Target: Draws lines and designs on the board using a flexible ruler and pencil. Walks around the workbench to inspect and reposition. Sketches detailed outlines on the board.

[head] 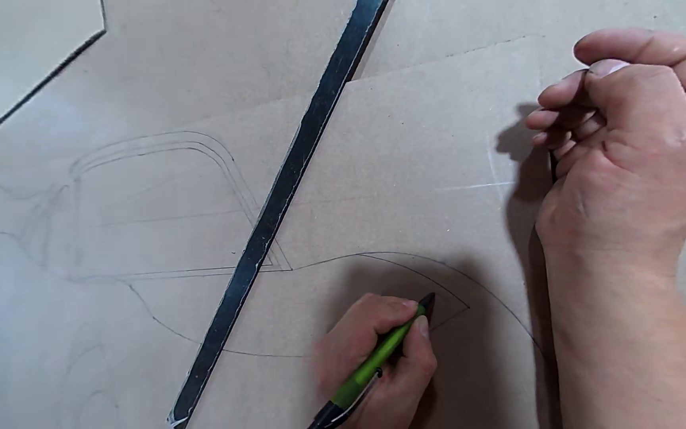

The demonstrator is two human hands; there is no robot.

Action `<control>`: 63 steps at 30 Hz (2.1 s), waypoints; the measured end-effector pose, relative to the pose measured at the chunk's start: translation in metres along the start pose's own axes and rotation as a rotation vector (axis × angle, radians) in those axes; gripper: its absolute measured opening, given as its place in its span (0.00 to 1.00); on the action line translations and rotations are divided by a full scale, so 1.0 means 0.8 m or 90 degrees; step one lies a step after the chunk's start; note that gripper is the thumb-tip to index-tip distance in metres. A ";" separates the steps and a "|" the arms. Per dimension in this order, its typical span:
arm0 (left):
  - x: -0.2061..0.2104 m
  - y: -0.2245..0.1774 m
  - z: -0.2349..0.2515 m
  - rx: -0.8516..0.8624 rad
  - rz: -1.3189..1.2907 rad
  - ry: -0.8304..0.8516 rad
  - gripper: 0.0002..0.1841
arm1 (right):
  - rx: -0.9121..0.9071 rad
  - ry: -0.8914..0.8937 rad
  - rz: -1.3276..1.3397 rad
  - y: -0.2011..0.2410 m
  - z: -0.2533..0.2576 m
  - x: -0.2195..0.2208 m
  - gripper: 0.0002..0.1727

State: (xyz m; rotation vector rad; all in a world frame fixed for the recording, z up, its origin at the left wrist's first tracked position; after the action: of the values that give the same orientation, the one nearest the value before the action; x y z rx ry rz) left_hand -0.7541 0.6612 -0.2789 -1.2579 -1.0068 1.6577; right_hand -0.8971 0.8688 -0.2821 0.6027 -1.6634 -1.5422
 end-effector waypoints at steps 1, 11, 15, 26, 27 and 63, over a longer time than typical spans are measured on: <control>0.000 0.000 0.000 0.005 0.004 0.006 0.04 | 0.001 0.000 0.000 0.000 0.000 0.000 0.11; -0.008 -0.004 0.009 -0.058 0.036 -0.143 0.03 | 0.019 0.003 -0.002 -0.003 0.000 0.000 0.10; -0.004 -0.002 0.004 -0.040 0.007 -0.079 0.03 | 0.019 0.009 0.002 -0.005 0.000 -0.001 0.11; -0.026 0.007 0.020 -0.070 0.021 -0.200 0.04 | 0.017 0.013 0.009 -0.009 0.002 -0.004 0.11; -0.028 0.008 0.021 -0.071 0.016 -0.201 0.04 | 0.017 0.009 0.009 -0.009 0.002 -0.004 0.11; -0.032 0.009 0.027 -0.085 0.027 -0.259 0.04 | 0.020 0.003 0.019 -0.012 0.003 -0.005 0.10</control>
State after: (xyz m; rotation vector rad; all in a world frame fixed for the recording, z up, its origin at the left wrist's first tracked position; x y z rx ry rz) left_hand -0.7716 0.6325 -0.2733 -1.0504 -1.3600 1.9529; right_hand -0.8978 0.8719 -0.2923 0.5948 -1.6885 -1.4943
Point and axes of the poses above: each hand's wrist, its own z-axis towards the middle knuckle, its own x-axis out of the palm, y = z × x, the point moved 2 cm from there along z, towards the middle knuckle, and after that the axes turned 5 degrees about -y, right-handed, at the moved point
